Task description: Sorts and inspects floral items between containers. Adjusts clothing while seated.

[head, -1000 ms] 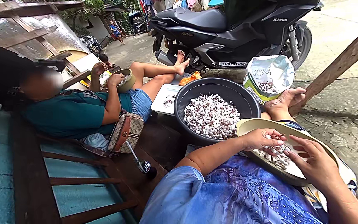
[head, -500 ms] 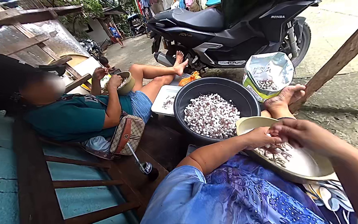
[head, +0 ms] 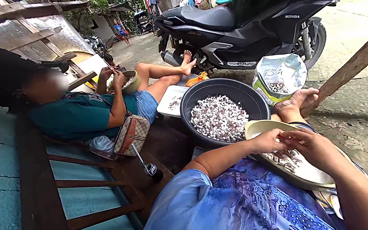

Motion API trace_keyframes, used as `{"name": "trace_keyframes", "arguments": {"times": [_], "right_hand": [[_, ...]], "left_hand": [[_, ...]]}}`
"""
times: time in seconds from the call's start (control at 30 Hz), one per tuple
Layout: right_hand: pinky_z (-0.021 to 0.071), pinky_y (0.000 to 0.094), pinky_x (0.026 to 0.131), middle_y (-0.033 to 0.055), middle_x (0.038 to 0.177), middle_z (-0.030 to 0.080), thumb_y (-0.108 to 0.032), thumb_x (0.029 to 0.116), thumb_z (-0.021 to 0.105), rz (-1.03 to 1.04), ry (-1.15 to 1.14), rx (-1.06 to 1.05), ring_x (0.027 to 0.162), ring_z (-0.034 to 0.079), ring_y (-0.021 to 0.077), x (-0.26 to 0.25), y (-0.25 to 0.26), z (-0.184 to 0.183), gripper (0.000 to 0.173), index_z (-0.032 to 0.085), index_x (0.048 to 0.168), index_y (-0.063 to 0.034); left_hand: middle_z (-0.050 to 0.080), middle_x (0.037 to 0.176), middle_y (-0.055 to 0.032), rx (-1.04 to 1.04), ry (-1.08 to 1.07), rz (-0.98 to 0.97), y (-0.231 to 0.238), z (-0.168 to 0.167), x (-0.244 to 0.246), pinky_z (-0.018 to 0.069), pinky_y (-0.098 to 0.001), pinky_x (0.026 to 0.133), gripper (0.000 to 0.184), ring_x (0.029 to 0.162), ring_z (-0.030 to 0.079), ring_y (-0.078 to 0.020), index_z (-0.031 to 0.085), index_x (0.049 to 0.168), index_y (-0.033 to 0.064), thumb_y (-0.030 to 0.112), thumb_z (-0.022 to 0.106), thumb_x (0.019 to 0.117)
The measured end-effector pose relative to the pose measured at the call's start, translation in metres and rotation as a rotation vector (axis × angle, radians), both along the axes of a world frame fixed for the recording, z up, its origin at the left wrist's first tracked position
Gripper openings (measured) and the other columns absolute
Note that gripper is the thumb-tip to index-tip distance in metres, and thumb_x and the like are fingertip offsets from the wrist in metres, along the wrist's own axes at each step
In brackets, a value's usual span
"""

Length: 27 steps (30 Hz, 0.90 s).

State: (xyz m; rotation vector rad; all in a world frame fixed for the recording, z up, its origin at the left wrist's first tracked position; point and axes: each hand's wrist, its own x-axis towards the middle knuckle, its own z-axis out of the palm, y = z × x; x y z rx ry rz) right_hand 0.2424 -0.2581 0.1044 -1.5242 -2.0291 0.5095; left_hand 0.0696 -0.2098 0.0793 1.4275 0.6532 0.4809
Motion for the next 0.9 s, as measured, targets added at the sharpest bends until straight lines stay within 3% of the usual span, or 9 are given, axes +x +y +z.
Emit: {"name": "trace_keyframes", "arguments": {"times": [0.1,0.23,0.37,0.5,0.57,0.67,0.77,0.83,0.9], "right_hand": [[0.0563,0.0534,0.081,0.0237,0.108,0.067,0.001,0.0948,0.068,-0.081,0.008,0.023,0.088,0.068,0.0344,0.0,-0.007,-0.008,0.011,0.075,0.103,-0.0002],[0.0549,0.0516,0.077,0.0184,0.097,0.069,0.003,0.0908,0.071,-0.073,0.031,0.045,0.085,0.067,0.0307,0.004,-0.013,-0.012,0.01,0.076,0.097,-0.0022],[0.0537,0.0498,0.075,0.0161,0.095,0.069,-0.003,0.094,0.063,-0.103,0.106,0.152,0.083,0.066,0.0279,0.01,-0.016,-0.017,0.013,0.075,0.098,-0.002],[0.0536,0.041,0.077,0.0156,0.097,0.068,-0.013,0.0987,0.055,-0.191,0.2,0.198,0.083,0.064,0.0204,0.018,-0.018,-0.013,0.022,0.07,0.106,0.0004],[0.0527,0.0471,0.077,0.0183,0.097,0.068,-0.008,0.099,0.056,-0.229,0.16,0.171,0.083,0.065,0.0259,0.022,-0.018,-0.013,0.019,0.071,0.106,0.0015],[0.049,0.0635,0.082,0.0257,0.102,0.067,0.0,0.0979,0.063,-0.285,0.015,0.085,0.091,0.065,0.0417,0.026,-0.018,-0.013,0.013,0.074,0.105,0.0009],[0.0429,0.0731,0.094,0.0331,0.122,0.062,-0.006,0.0925,0.074,-0.24,0.028,0.02,0.113,0.059,0.0537,0.025,-0.017,-0.017,0.027,0.071,0.119,-0.0001],[0.0498,0.065,0.091,0.0294,0.132,0.06,-0.011,0.0918,0.075,-0.154,0.103,-0.024,0.111,0.063,0.0462,0.02,-0.019,-0.021,0.045,0.063,0.134,-0.0009],[0.0578,0.0529,0.086,0.0214,0.13,0.065,-0.011,0.0924,0.072,-0.102,0.189,-0.091,0.101,0.071,0.0337,0.012,-0.02,-0.024,0.052,0.055,0.141,-0.0032]], "left_hand": [[0.063,0.117,-0.0238,0.121,0.091,-0.053,-0.002,-0.001,0.002,0.0604,-0.0405,0.073,0.045,0.091,0.07,-0.0264,0.045,0.133,-0.0102,-0.001,0.067,0.095],[0.062,0.116,-0.0246,0.156,0.129,-0.086,-0.002,0.0,0.002,0.06,-0.0401,0.07,0.047,0.086,0.069,-0.0267,0.046,0.133,-0.0093,-0.002,0.069,0.0931],[0.062,0.114,-0.0229,0.136,0.132,-0.097,-0.002,0.001,0.0,0.0594,-0.0382,0.07,0.05,0.084,0.068,-0.0243,0.045,0.136,-0.0093,-0.003,0.07,0.0923],[0.064,0.112,-0.0206,0.129,0.095,-0.087,0.0,-0.001,-0.002,0.0582,-0.0372,0.071,0.038,0.087,0.067,-0.0227,0.05,0.13,-0.0104,-0.003,0.065,0.0956],[0.063,0.112,-0.0199,0.107,0.094,-0.043,0.001,-0.001,-0.004,0.0584,-0.0376,0.072,0.035,0.087,0.067,-0.0221,0.052,0.13,-0.0098,-0.001,0.063,0.0977],[0.062,0.11,-0.0192,0.093,0.079,0.051,0.005,-0.003,-0.006,0.0587,-0.0371,0.073,0.032,0.087,0.067,-0.0214,0.052,0.129,-0.0097,0.0,0.06,0.0997],[0.062,0.109,-0.0178,0.062,0.011,0.107,0.006,-0.003,-0.007,0.0589,-0.036,0.073,0.03,0.086,0.067,-0.0201,0.052,0.129,-0.0095,-0.001,0.058,0.1006],[0.062,0.108,-0.0163,0.033,-0.074,0.089,0.004,-0.003,-0.005,0.0591,-0.0363,0.075,0.029,0.088,0.067,-0.0196,0.05,0.128,-0.0091,-0.002,0.056,0.1007],[0.062,0.105,-0.0142,0.022,-0.15,0.064,0.0,-0.001,-0.003,0.0582,-0.0349,0.076,0.028,0.088,0.066,-0.0178,0.049,0.126,-0.0095,-0.004,0.055,0.0995]]}}
